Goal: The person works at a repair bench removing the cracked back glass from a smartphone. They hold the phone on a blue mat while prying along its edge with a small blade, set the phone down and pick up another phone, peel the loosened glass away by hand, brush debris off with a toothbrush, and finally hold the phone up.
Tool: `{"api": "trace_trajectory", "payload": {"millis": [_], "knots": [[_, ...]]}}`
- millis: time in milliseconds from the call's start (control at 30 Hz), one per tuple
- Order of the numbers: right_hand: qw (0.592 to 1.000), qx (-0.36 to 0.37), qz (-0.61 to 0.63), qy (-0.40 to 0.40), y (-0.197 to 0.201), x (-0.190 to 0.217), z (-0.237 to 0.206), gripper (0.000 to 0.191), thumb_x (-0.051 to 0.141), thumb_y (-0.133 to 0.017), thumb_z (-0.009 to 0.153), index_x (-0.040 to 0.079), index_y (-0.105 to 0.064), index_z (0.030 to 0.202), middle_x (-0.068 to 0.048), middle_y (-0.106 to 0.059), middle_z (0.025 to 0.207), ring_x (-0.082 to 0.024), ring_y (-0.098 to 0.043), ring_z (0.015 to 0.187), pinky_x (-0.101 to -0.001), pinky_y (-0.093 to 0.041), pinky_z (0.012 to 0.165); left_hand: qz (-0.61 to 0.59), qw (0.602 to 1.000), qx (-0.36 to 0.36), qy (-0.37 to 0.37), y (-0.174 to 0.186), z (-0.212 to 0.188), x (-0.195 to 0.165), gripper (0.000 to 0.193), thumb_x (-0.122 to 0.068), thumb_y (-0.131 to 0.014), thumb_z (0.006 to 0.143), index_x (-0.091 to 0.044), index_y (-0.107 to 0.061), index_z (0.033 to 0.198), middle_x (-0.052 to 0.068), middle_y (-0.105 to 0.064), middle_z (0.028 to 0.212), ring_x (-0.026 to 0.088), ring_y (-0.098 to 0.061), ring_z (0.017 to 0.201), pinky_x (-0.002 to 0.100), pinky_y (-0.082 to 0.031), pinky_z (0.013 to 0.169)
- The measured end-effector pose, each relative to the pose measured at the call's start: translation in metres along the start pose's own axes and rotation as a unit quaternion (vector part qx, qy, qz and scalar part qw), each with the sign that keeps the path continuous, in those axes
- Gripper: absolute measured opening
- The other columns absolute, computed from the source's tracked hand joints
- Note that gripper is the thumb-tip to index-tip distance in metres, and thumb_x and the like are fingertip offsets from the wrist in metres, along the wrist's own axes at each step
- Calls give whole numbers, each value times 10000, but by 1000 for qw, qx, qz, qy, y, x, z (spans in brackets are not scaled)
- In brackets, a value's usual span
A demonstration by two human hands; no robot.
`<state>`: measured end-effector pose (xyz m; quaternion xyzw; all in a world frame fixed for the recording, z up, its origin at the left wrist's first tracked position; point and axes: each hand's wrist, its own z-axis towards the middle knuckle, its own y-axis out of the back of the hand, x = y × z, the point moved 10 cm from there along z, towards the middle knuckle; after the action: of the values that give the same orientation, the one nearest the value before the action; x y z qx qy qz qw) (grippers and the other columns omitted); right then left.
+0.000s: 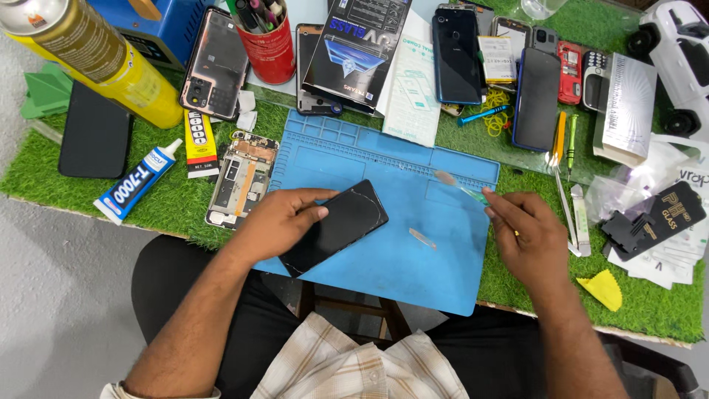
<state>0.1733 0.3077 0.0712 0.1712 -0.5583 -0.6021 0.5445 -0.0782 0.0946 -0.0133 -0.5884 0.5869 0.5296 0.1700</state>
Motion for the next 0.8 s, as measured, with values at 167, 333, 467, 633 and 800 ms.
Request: {"api": "trace_trajectory", "payload": {"millis": [167, 333, 467, 633, 800], "knots": [[997, 63, -40, -23, -31, 0, -7, 319, 106, -744, 912, 169, -776, 1223, -59, -692, 1002, -240, -689, 812, -378, -559, 687, 56, 996, -12, -68, -6, -5, -28, 345, -242, -667, 945, -208, -722, 1284, 74, -771, 787, 164, -697, 626, 333, -557, 639], [996, 34, -75, -41, -28, -10, -14, 311, 106, -715, 931, 183, -772, 1227, -72, -691, 1036, -270, -684, 874, -399, -550, 726, 124, 991, 24, -53, -17, 2, -27, 351, -262, -652, 955, -224, -719, 1298, 148, -763, 819, 311, -689, 652, 400, -556, 679], [985, -22, -161, -48, -19, -20, -11, 263, 135, -727, 971, 147, -759, 1233, -64, -687, 1066, -312, -639, 984, -438, -508, 907, 60, 977, 2, -204, -32, 13, -55, 302, -199, -624, 985, -127, -730, 1257, 161, -779, 1066, 318, -753, 901, 402, -570, 779], [984, -76, -157, -38, -20, 1, -21, 290, 165, -757, 902, 94, -763, 1184, -109, -664, 1157, -346, -593, 1087, -472, -448, 961, 17, 984, -14, -176, -46, 21, -55, 295, -178, -601, 991, -112, -731, 1247, 167, -780, 1057, 304, -762, 912, 386, -580, 786], [998, -21, -15, -49, -48, 39, -38, 229, 147, -775, 870, 121, -785, 1097, -76, -668, 1109, -294, -606, 1059, -438, -462, 929, 52, 996, 19, -73, -36, 12, -38, 313, -207, -590, 988, -177, -721, 1270, 143, -790, 982, 281, -754, 757, 370, -578, 742]]}}
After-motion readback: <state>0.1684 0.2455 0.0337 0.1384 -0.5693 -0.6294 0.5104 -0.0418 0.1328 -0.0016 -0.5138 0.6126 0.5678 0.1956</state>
